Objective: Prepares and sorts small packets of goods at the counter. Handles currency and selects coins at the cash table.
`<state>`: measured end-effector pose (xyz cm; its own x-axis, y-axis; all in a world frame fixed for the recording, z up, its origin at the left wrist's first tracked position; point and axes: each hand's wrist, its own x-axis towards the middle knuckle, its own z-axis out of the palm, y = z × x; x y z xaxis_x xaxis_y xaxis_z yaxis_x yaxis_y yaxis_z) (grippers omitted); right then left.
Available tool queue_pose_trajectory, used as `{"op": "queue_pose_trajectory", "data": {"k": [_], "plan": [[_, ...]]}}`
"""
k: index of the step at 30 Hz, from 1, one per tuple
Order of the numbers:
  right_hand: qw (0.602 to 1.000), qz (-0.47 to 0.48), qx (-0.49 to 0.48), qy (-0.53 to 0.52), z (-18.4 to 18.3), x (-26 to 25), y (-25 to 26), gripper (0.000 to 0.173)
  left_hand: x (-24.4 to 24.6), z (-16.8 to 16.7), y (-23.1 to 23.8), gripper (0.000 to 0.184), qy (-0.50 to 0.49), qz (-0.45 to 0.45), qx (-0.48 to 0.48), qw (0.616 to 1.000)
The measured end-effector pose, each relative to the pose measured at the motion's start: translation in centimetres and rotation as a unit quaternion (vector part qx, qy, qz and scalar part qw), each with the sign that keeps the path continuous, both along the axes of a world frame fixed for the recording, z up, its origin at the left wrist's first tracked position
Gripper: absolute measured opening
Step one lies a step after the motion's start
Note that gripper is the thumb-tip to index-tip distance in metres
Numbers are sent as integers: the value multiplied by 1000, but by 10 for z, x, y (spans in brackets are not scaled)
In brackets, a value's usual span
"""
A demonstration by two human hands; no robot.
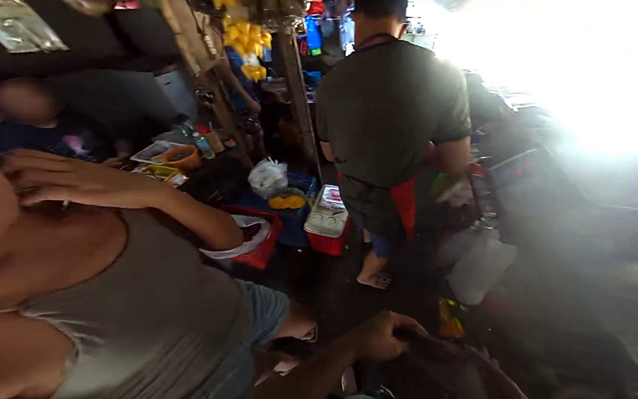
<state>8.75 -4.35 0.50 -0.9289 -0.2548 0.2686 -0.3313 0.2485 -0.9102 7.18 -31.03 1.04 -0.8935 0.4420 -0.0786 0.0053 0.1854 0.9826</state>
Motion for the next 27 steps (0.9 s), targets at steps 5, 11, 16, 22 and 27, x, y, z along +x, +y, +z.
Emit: {"op": "queue_pose_trajectory", "data": {"k": [5,11,16,22,27], "plan": [[992,49,-76,-88,6,-44,-64,31,-15,-7,-57,23,59,141,41,987],[964,100,-171,-178,25,-93,-134,42,-20,3,-125,20,147,311,72,936],[983,164,-34,-81,32,-128,-177,44,-4,2,-172,19,178,392,-27,902],[968,227,75,-73,26,-158,-251,15,2,0,-189,18,168,449,-11,877],[950,304,61,-48,28,-196,-299,21,-6,8,-213,15,131,572,25,809]]}}
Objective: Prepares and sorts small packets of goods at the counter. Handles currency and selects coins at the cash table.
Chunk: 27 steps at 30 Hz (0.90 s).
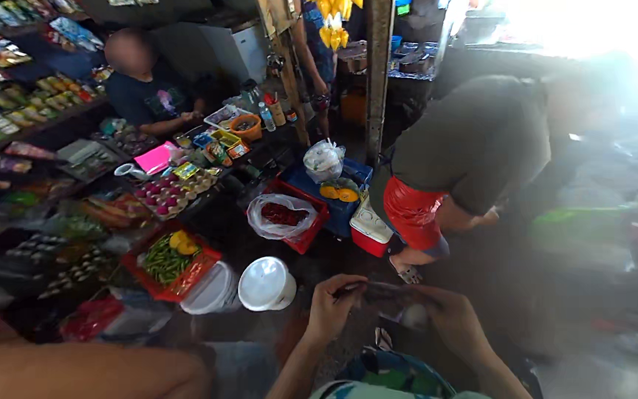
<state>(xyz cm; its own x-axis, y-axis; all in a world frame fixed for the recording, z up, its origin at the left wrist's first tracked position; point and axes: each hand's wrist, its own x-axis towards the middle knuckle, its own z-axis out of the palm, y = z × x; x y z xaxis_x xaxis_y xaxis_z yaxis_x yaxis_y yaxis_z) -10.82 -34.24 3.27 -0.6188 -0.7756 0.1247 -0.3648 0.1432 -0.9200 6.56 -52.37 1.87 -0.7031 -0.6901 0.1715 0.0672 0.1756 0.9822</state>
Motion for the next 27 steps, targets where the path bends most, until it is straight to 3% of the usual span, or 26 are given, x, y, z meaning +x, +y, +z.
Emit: {"op": "queue_pose_trajectory", "data": {"k": [3,6,8,10,12,14,17,21,24,26,27], "plan": [[997,8,-73,-22,-3,-24,-29,20,-17,8,-7,16,71,65,154,983],[991,38,-121,-51,-8,-42,-54,19,-38,8,-7,43,125,19,317,940],[992,80,-78,-66,-10,-43,-64,15,-52,8,-2,37,138,10,377,916],[988,135,9,-69,-9,-43,-74,15,-66,16,-9,33,146,77,434,886],[979,187,67,-50,-10,-42,-90,20,-74,23,-27,27,155,149,438,873],[973,220,69,0,-12,-44,-111,23,-72,26,-48,23,162,161,367,902],[967,249,-5,62,-9,-50,-154,21,-66,37,-86,22,184,150,225,945],[957,245,-82,132,-7,-50,-216,20,-53,41,-138,21,253,130,127,950],[963,237,-78,107,-11,-36,-255,19,-36,32,-170,19,273,118,188,936],[972,229,-57,20,-16,-21,-287,18,-25,19,-194,31,265,102,276,918],[973,227,-29,-36,-17,-10,-302,19,-20,11,-205,28,234,106,311,915]]}}
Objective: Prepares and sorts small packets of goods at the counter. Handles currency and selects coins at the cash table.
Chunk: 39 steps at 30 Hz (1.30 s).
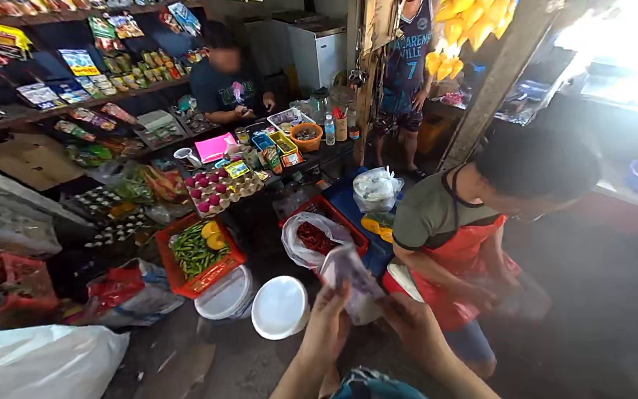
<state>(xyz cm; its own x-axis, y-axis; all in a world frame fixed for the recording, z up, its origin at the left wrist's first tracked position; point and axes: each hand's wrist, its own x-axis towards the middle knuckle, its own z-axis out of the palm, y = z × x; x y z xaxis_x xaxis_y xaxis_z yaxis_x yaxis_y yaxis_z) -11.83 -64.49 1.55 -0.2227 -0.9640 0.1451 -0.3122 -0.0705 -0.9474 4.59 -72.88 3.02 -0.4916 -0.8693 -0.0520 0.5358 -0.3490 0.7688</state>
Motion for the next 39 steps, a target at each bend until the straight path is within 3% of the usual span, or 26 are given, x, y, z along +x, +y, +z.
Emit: {"op": "queue_pose_trajectory", "data": {"k": [3,7,10,12,14,16,19,23,27,29,35,39], "plan": [[990,41,128,-48,-3,35,-48,26,24,-17,-34,23,-55,16,81,995],[977,166,134,5,-21,77,-108,32,80,-23,-95,21,-133,113,97,980],[971,204,124,8,-28,102,-147,31,124,-34,-138,21,-255,141,16,957],[970,204,135,5,-24,111,-173,31,143,-39,-155,19,-384,104,-63,915],[964,218,151,6,-16,118,-201,49,152,-38,-162,23,-459,28,-125,879],[965,214,149,4,-14,125,-228,55,153,-45,-168,26,-456,-3,-175,873],[978,166,121,-27,-23,130,-267,24,155,-62,-183,21,-393,8,-171,903],[968,193,149,-59,-33,123,-326,15,167,-72,-221,17,-354,-26,-92,930],[945,274,180,-12,-52,104,-409,22,175,-84,-274,32,-462,-76,-44,883],[943,269,194,32,-59,80,-472,31,172,-87,-305,42,-508,-89,6,857],[958,64,226,163,-102,-27,-687,32,156,-99,-389,50,-531,-193,55,823],[941,-11,232,246,-130,-79,-810,31,138,-102,-421,48,-526,-168,102,827]]}}
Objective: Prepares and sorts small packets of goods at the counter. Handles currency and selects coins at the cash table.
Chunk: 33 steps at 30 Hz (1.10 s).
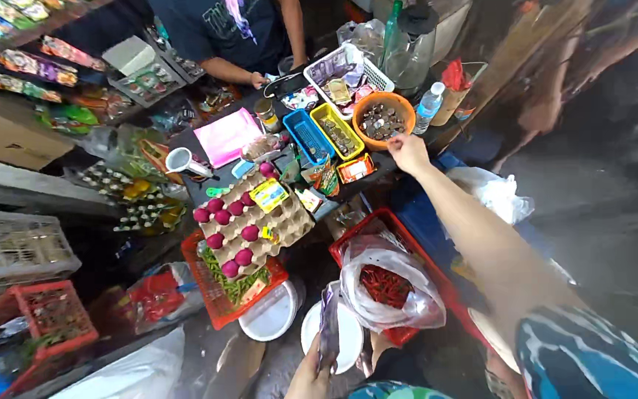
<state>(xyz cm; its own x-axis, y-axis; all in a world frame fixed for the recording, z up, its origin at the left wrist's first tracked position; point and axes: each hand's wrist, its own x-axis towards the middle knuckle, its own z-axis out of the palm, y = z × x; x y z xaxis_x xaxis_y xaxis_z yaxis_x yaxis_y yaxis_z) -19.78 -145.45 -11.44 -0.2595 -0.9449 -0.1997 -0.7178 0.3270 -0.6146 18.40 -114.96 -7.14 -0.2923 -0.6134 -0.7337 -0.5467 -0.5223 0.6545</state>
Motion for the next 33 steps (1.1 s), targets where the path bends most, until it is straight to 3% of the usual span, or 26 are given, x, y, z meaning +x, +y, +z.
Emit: {"op": "queue_pose_trajectory", "data": {"k": [5,10,15,18,20,22,23,25,30,33], "plan": [[991,-18,70,113,-22,-17,-95,33,-4,-12,-21,49,-46,68,15,997],[985,-22,110,129,-40,-18,-126,43,-9,-29,-34,48,-61,69,39,995],[995,-10,80,57,-41,-23,-129,36,-20,-28,-49,45,-61,73,48,994],[991,-81,-35,-104,-32,-18,-111,37,-20,-29,-51,39,-65,84,30,994],[925,-162,-110,-325,-29,-9,-86,36,-21,-28,-50,39,-75,82,30,993],[792,-216,-156,-550,-19,6,-57,34,-24,-26,-52,37,-81,73,32,994],[732,-237,-167,-617,-14,14,-43,34,-25,-26,-53,35,-79,71,34,994],[667,-260,-174,-676,-10,27,-13,33,-27,-24,-57,32,-76,60,32,995],[632,-269,-174,-706,-23,39,55,32,-29,-24,-63,29,-80,36,13,996],[649,-222,-162,-709,-29,37,86,39,-27,-18,-66,34,-79,15,10,997]]}}
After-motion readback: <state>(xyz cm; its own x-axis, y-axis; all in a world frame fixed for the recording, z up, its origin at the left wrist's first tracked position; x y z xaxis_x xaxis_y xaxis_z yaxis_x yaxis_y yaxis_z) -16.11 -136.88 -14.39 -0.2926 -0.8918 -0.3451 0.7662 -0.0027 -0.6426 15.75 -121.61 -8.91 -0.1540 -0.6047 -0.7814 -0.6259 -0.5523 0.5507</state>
